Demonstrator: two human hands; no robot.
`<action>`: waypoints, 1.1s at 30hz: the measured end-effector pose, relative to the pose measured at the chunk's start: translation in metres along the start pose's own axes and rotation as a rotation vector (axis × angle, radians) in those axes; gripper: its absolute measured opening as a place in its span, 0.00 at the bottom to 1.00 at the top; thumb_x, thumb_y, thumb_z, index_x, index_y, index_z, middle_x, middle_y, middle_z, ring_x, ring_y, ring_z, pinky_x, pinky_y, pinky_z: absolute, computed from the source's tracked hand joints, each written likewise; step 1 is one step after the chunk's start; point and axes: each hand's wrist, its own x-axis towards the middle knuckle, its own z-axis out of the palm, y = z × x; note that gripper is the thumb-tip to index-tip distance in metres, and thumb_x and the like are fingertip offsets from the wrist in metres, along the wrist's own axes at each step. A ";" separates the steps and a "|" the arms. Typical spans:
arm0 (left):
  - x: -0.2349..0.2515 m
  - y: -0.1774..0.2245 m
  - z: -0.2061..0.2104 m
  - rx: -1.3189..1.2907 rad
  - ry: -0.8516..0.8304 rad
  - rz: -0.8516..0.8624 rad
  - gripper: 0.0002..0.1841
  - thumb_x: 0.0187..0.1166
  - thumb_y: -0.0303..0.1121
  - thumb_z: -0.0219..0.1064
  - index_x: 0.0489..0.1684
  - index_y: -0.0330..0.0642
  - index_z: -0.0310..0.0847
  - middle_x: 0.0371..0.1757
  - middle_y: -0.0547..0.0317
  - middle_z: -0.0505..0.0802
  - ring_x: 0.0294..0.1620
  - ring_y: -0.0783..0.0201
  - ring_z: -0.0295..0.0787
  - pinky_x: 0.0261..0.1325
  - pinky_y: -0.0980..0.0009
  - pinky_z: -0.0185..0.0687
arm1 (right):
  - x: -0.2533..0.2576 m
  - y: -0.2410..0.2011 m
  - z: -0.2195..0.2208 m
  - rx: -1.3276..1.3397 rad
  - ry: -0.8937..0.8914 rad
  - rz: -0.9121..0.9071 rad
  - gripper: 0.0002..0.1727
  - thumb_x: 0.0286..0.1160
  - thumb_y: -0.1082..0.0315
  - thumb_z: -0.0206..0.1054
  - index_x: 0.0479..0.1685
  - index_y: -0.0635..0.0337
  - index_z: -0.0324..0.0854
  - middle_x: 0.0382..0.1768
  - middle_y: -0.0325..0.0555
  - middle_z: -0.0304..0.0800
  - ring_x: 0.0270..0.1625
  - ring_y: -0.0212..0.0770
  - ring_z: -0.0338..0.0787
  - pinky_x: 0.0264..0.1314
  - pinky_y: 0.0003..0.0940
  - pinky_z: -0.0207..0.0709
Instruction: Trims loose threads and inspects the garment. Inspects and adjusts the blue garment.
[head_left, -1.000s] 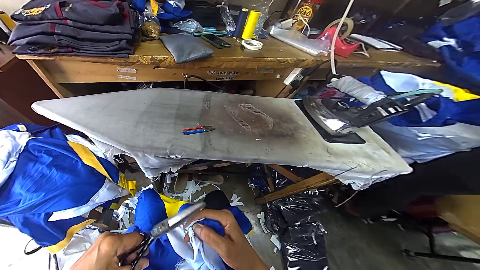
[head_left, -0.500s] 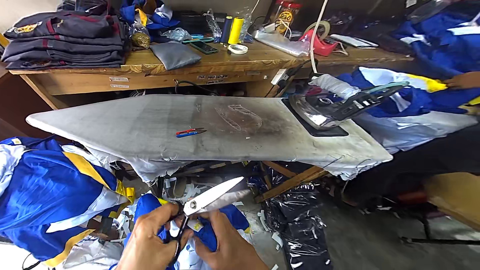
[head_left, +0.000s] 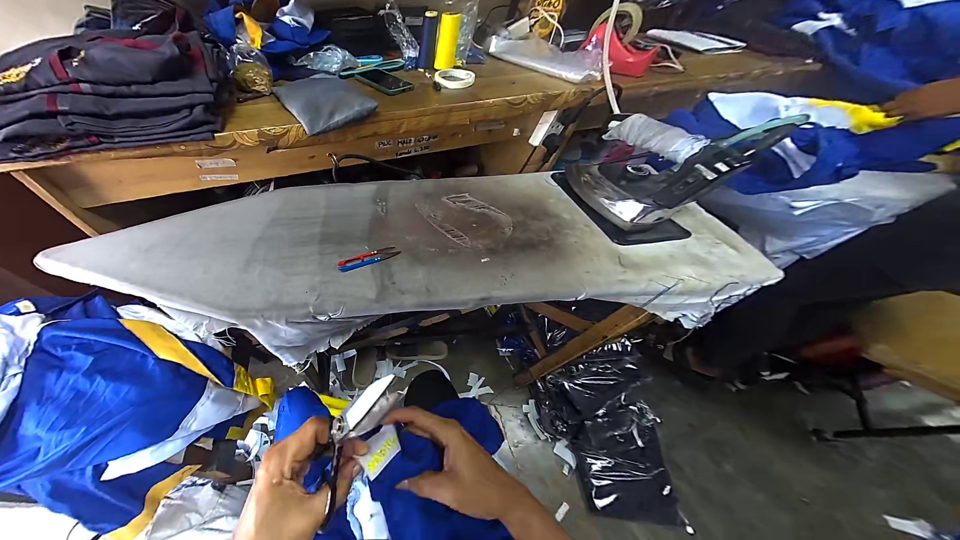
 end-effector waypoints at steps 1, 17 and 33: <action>-0.003 -0.001 -0.006 -0.054 -0.039 -0.036 0.14 0.66 0.23 0.78 0.48 0.43 0.84 0.46 0.62 0.97 0.46 0.68 0.95 0.51 0.71 0.93 | -0.001 0.003 0.007 0.003 0.105 -0.079 0.36 0.59 0.79 0.77 0.76 0.64 0.76 0.65 0.47 0.90 0.66 0.35 0.89 0.71 0.36 0.85; 0.015 0.002 -0.014 0.209 0.170 -0.066 0.23 0.60 0.46 0.85 0.46 0.44 0.85 0.41 0.67 0.96 0.35 0.74 0.89 0.37 0.79 0.84 | -0.002 -0.026 0.019 -0.509 0.348 -0.284 0.47 0.58 0.79 0.71 0.88 0.59 0.59 0.61 0.49 0.89 0.63 0.40 0.88 0.70 0.31 0.81; 0.038 0.023 0.036 -0.265 0.336 -0.272 0.10 0.66 0.21 0.78 0.38 0.35 0.82 0.25 0.56 0.93 0.19 0.68 0.89 0.23 0.76 0.87 | -0.006 -0.027 0.034 -0.449 0.533 -0.209 0.48 0.64 0.38 0.78 0.78 0.64 0.74 0.72 0.54 0.84 0.77 0.46 0.81 0.82 0.55 0.71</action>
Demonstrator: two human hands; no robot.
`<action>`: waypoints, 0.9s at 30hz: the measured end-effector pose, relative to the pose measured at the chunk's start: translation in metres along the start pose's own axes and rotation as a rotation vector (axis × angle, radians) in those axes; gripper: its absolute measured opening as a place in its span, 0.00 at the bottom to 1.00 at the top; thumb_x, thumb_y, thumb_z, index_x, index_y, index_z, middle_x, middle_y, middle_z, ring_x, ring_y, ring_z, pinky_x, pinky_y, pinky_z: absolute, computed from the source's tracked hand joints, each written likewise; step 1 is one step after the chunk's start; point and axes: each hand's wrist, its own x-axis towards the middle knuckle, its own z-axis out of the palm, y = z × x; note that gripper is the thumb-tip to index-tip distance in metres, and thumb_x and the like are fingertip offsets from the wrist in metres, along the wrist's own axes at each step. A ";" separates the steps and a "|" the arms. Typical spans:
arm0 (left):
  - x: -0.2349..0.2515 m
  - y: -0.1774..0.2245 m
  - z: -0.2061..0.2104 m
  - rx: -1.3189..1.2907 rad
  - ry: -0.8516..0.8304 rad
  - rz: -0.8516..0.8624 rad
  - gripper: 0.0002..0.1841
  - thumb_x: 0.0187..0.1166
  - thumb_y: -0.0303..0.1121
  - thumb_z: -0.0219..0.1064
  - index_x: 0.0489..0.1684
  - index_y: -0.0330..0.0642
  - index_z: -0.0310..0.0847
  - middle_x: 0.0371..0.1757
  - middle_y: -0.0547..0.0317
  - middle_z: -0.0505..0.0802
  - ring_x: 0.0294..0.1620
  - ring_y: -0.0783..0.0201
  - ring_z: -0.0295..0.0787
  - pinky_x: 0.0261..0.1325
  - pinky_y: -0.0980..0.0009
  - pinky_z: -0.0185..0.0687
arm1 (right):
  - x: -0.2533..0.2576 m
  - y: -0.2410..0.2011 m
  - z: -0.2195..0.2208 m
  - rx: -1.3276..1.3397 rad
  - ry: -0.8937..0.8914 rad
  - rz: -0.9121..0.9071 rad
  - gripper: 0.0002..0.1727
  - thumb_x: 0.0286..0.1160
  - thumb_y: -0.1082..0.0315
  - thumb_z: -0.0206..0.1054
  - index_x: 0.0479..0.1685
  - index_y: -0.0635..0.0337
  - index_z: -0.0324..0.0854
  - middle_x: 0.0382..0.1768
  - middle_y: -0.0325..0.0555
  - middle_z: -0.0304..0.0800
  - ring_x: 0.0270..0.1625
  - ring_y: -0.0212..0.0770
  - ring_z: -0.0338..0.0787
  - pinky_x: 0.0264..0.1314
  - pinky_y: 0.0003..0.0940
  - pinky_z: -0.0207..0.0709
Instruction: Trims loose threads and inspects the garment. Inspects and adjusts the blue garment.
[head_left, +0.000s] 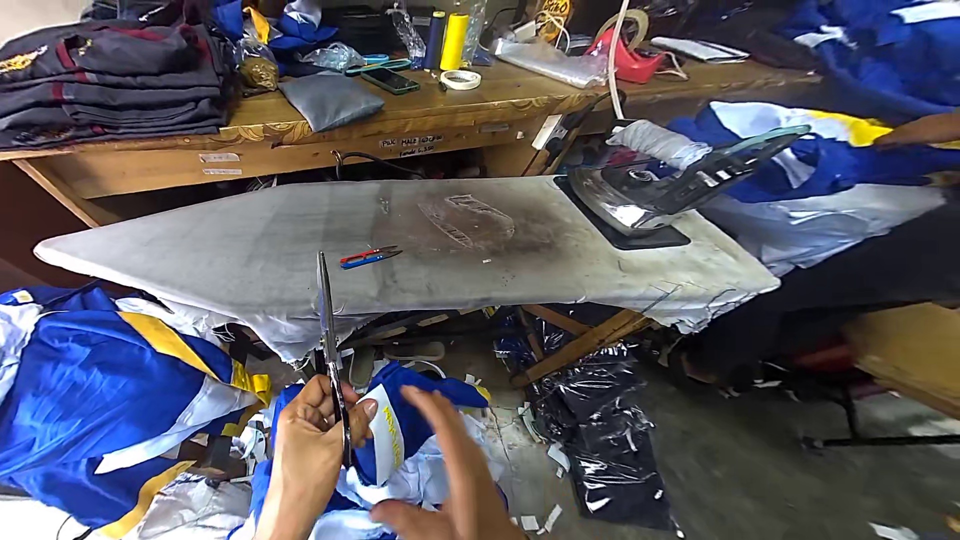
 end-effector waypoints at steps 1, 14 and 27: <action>-0.002 0.001 0.006 -0.018 -0.019 0.003 0.10 0.66 0.20 0.77 0.38 0.35 0.82 0.25 0.56 0.93 0.20 0.67 0.90 0.24 0.75 0.88 | -0.003 0.000 0.012 0.023 -0.046 0.053 0.51 0.64 0.41 0.79 0.81 0.70 0.70 0.75 0.58 0.82 0.79 0.47 0.80 0.85 0.56 0.67; -0.010 0.006 0.013 0.079 -0.425 0.060 0.12 0.67 0.22 0.79 0.43 0.37 0.83 0.42 0.60 0.97 0.32 0.71 0.93 0.36 0.73 0.92 | 0.022 0.024 -0.021 0.616 0.115 0.084 0.28 0.96 0.54 0.42 0.57 0.66 0.85 0.62 0.53 0.91 0.72 0.47 0.85 0.80 0.45 0.76; -0.015 -0.017 0.007 0.074 -0.285 0.142 0.12 0.68 0.19 0.76 0.45 0.37 0.81 0.47 0.56 0.98 0.42 0.64 0.97 0.44 0.69 0.93 | 0.014 0.017 -0.006 0.998 0.145 0.579 0.12 0.85 0.65 0.59 0.52 0.61 0.86 0.43 0.43 0.94 0.46 0.34 0.93 0.54 0.34 0.88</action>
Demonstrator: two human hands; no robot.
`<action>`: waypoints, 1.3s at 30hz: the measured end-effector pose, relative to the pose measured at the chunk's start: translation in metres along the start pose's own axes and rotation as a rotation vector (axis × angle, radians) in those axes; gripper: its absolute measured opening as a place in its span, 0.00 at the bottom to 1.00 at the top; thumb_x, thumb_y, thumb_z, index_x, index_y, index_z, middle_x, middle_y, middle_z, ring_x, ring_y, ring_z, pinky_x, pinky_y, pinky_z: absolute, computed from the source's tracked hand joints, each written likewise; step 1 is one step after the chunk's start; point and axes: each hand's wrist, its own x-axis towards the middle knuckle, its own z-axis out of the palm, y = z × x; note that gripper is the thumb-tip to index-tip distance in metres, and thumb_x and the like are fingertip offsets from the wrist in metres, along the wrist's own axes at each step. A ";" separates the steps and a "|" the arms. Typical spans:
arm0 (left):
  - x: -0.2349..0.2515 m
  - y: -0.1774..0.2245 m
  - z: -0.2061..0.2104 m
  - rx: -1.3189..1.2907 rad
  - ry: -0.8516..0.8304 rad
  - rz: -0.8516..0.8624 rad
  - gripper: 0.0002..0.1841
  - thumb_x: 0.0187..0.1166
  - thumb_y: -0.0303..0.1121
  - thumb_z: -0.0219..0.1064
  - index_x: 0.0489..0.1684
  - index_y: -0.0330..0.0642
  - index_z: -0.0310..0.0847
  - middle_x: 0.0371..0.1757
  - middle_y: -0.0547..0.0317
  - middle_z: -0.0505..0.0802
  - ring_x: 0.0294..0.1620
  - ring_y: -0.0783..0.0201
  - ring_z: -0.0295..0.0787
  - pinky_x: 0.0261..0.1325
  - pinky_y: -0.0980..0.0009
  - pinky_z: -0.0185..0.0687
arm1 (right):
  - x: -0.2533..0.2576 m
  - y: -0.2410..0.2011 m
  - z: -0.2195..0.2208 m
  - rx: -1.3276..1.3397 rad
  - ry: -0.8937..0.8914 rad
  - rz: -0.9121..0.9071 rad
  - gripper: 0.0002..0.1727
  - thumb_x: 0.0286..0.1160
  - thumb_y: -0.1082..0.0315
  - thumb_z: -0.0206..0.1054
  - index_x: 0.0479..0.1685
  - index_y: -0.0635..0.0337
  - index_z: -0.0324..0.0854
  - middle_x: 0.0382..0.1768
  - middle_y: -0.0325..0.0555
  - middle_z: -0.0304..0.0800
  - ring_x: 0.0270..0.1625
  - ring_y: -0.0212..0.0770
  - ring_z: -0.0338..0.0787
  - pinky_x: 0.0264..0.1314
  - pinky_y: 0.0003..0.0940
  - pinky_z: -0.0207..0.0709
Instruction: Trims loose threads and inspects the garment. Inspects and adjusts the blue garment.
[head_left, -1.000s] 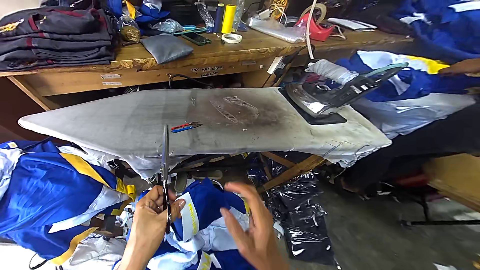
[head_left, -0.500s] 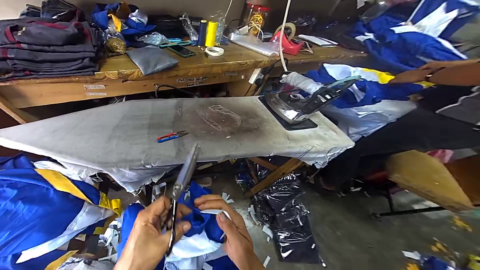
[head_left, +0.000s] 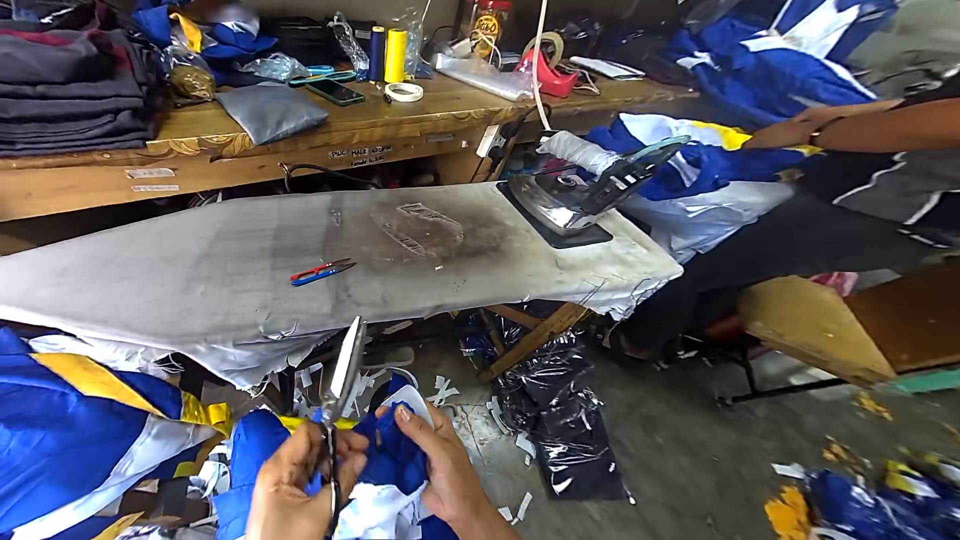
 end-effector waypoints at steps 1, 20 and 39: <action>0.005 -0.001 -0.004 0.037 0.042 0.046 0.13 0.67 0.21 0.77 0.46 0.37 0.80 0.48 0.56 0.98 0.44 0.64 0.97 0.46 0.69 0.93 | -0.001 -0.003 0.001 0.019 0.008 0.050 0.14 0.86 0.65 0.56 0.53 0.59 0.85 0.44 0.41 0.94 0.47 0.33 0.93 0.55 0.33 0.88; -0.010 0.006 -0.051 0.267 -0.138 -0.110 0.20 0.69 0.25 0.72 0.59 0.31 0.76 0.59 0.52 0.94 0.57 0.63 0.94 0.58 0.64 0.90 | 0.005 -0.001 -0.003 -0.082 -0.180 -0.040 0.17 0.91 0.67 0.49 0.56 0.67 0.83 0.41 0.45 0.92 0.44 0.37 0.92 0.53 0.34 0.87; -0.029 0.009 -0.075 0.550 -0.433 -0.418 0.23 0.76 0.37 0.76 0.62 0.29 0.81 0.53 0.43 0.95 0.50 0.53 0.94 0.57 0.53 0.87 | 0.001 -0.010 0.008 -0.166 -0.214 -0.056 0.17 0.83 0.71 0.48 0.63 0.64 0.76 0.40 0.37 0.90 0.42 0.30 0.90 0.50 0.31 0.87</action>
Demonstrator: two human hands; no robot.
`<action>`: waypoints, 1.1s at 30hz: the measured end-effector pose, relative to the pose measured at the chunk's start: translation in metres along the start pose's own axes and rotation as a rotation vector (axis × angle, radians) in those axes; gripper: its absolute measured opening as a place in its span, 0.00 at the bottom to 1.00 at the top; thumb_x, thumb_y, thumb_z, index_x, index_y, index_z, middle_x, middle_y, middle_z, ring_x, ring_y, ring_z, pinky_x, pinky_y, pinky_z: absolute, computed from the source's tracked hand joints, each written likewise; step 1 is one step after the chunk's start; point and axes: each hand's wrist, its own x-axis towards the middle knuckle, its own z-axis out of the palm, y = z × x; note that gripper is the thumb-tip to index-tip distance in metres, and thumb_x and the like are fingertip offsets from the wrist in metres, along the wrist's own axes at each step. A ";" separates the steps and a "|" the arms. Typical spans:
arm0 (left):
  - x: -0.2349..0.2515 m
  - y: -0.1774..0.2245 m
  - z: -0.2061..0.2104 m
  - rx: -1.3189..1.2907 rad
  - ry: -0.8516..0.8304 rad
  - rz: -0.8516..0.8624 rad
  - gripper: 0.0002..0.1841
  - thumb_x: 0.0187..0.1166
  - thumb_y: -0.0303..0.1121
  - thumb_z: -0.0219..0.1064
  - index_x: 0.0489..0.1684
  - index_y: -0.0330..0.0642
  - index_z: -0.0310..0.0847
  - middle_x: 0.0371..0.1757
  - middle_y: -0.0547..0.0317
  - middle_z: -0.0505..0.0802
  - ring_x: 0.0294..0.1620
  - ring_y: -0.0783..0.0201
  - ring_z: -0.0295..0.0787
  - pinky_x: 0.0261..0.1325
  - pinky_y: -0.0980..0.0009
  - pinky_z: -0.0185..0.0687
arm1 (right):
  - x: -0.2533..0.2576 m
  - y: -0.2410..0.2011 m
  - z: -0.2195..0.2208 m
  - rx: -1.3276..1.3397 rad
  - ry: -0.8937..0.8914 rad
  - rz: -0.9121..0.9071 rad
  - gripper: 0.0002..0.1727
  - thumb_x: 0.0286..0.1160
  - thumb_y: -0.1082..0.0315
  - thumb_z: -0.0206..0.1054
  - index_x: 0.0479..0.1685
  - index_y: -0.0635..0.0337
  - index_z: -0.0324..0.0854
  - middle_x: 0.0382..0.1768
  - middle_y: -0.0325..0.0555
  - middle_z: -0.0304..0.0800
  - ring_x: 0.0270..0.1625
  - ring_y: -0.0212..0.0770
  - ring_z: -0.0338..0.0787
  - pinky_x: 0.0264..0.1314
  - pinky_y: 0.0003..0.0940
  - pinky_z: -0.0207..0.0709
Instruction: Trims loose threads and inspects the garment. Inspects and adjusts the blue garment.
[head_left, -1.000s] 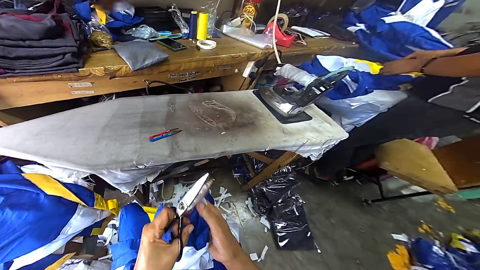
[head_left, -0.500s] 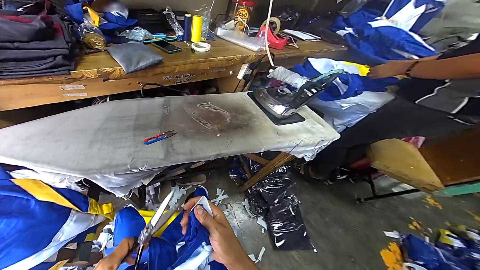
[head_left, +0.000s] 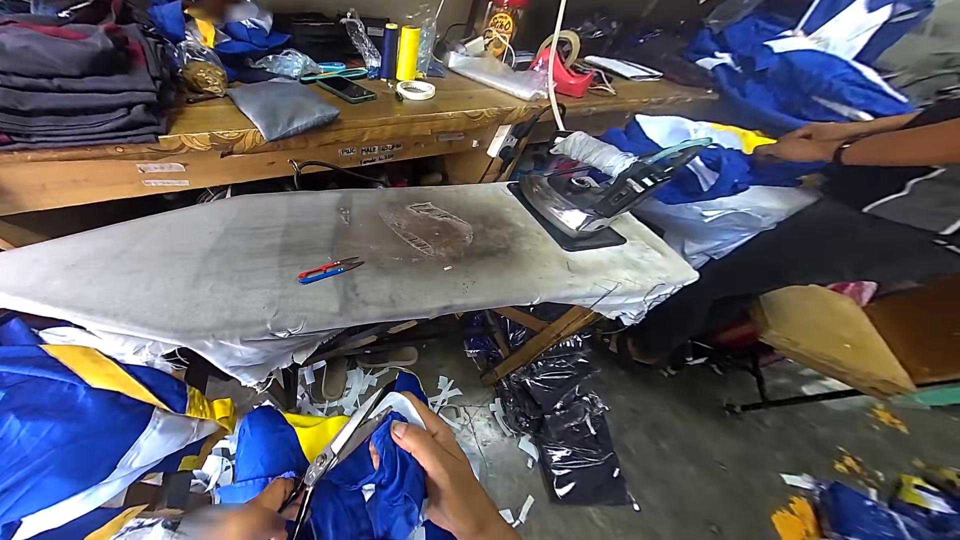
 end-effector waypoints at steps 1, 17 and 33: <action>0.000 0.000 0.001 0.008 -0.001 0.010 0.23 0.75 0.36 0.75 0.62 0.28 0.80 0.53 0.42 0.94 0.51 0.52 0.93 0.58 0.53 0.87 | 0.000 0.001 0.000 -0.008 -0.005 -0.015 0.16 0.84 0.72 0.47 0.61 0.63 0.77 0.40 0.36 0.90 0.42 0.30 0.90 0.51 0.31 0.87; 0.002 0.014 0.003 0.032 -0.009 0.110 0.23 0.72 0.32 0.73 0.64 0.26 0.80 0.54 0.36 0.92 0.53 0.46 0.91 0.59 0.47 0.85 | -0.001 0.007 0.003 0.041 -0.118 -0.038 0.16 0.79 0.65 0.51 0.61 0.50 0.76 0.52 0.28 0.85 0.53 0.23 0.84 0.57 0.27 0.81; 0.008 0.004 -0.006 -0.126 -0.147 0.088 0.21 0.73 0.34 0.75 0.60 0.31 0.81 0.49 0.50 0.93 0.46 0.63 0.89 0.51 0.61 0.85 | 0.006 0.006 0.003 -0.204 -0.165 -0.059 0.15 0.90 0.66 0.46 0.64 0.65 0.70 0.36 0.36 0.86 0.39 0.29 0.87 0.48 0.30 0.85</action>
